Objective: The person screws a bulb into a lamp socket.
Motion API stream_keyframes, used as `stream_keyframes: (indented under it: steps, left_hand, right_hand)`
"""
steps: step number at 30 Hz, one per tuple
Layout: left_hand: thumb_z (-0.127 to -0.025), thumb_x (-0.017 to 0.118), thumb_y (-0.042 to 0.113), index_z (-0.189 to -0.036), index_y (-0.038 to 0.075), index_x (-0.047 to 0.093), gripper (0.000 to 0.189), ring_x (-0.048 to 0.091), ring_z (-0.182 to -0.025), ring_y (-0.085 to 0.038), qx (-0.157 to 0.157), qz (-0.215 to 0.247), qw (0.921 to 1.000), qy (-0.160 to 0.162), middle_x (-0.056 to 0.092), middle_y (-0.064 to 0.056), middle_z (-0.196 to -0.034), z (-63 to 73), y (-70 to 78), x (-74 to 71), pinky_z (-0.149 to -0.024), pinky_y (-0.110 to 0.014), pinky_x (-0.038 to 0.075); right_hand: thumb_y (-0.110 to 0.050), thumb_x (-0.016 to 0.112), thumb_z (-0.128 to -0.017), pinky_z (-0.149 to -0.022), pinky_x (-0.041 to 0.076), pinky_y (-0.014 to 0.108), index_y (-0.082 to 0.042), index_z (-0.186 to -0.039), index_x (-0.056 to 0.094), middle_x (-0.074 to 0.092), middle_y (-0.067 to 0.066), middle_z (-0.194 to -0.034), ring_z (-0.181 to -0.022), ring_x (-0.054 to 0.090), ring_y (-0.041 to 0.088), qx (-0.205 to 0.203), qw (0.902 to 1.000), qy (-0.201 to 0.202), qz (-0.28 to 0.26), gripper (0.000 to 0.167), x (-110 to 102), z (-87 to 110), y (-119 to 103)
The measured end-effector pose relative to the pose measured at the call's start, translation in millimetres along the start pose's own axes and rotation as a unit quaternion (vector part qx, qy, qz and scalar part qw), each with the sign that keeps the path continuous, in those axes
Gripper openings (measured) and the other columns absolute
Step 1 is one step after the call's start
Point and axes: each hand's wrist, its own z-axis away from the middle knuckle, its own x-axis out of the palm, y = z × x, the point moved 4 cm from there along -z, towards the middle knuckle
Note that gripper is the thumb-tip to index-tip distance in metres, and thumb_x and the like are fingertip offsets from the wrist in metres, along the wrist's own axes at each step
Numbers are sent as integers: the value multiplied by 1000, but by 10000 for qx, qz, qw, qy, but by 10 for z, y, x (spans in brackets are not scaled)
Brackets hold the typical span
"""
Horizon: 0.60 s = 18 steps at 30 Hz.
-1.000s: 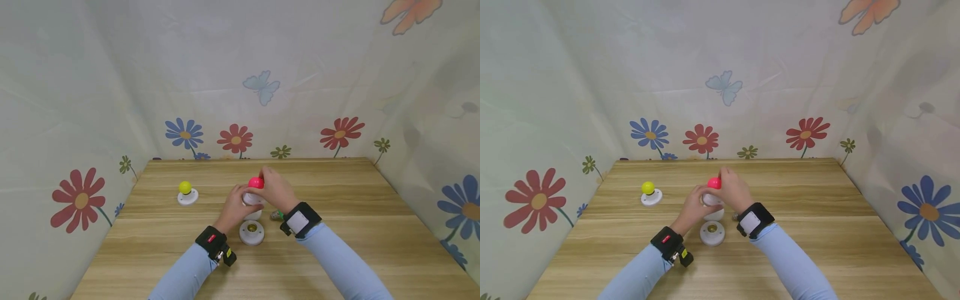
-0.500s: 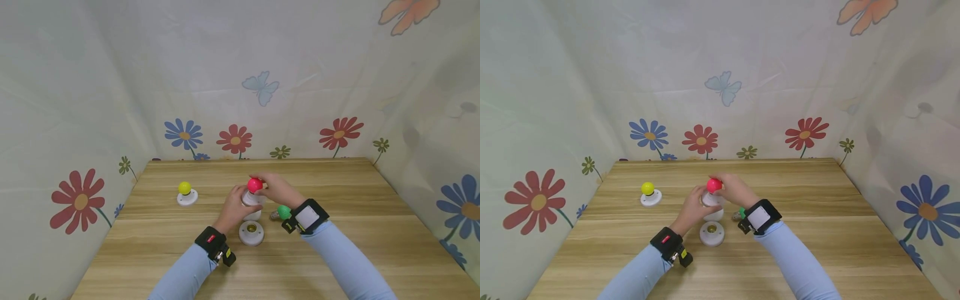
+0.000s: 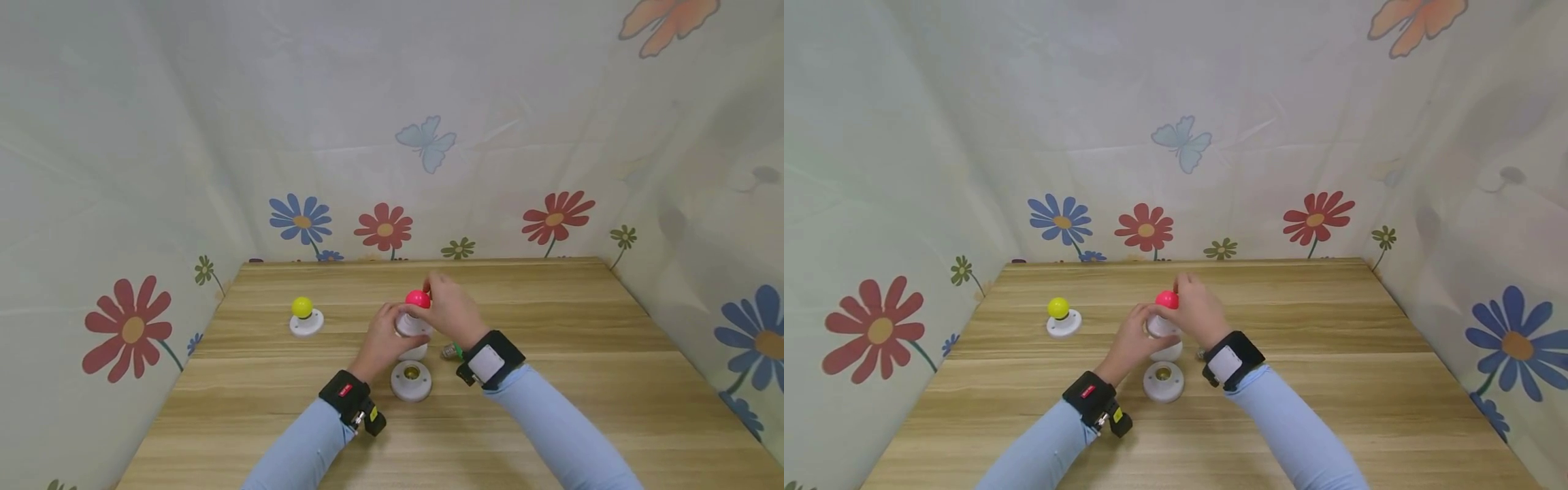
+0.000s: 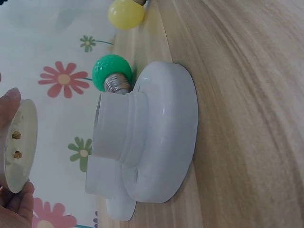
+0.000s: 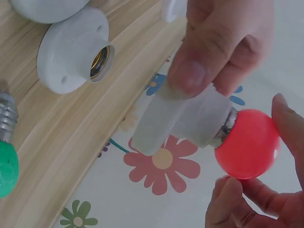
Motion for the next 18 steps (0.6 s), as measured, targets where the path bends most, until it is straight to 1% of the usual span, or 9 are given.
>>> stream_keyframes:
  steps: [2,7,11,13,15,18]
  left_hand:
    - [-77,81,38,-132,17,56,63,55,-113,-22,-32,-9,10000,-4,54,-3,-125,1,-12,1,-93,-42,52]
    - [-76,81,41,-135,18,54,69,54,-112,-20,-81,-62,9999,-5,54,-1,-124,-1,-35,7,-92,-39,51]
    - [-75,81,42,-135,18,54,70,53,-113,-20,-81,-73,9999,-36,54,-1,-125,4,-36,10,-94,-40,51]
    - [-75,81,42,-136,18,54,71,53,-114,-20,-99,-99,9999,-57,53,-1,-126,4,-38,13,-94,-40,51]
    - [-76,81,42,-136,19,53,71,53,-114,-20,-130,-123,9998,-74,53,-1,-127,5,-37,14,-95,-40,51]
    - [-76,80,44,-137,19,52,71,53,-116,-21,-125,-107,9998,-91,53,-2,-130,5,-32,11,-95,-41,51]
  right_hand:
    - [-39,79,-79,-67,57,29,-4,-105,56,60,9,-93,-75,57,18,-21,9998,-85,-158,50,-9,6,-18]
    - [-19,79,-80,-82,57,37,-2,-117,61,65,12,-110,-93,62,26,-191,9953,-566,-761,45,-59,9,-54]
    - [-11,76,-83,-90,54,41,-2,-124,60,65,14,-119,-104,62,28,-311,9918,-867,-889,45,-80,6,-65]
    - [-9,75,-83,-92,54,42,-2,-126,59,64,14,-122,-107,62,28,-285,9908,-958,-914,46,-86,5,-69]
    - [-11,76,-83,-92,53,42,-3,-129,58,63,15,-124,-108,61,29,-236,9902,-1014,-931,49,-88,11,-69]
    - [-22,77,-84,-89,55,42,-2,-131,55,62,17,-124,-106,61,31,-102,9921,-889,-885,55,-84,18,-61]
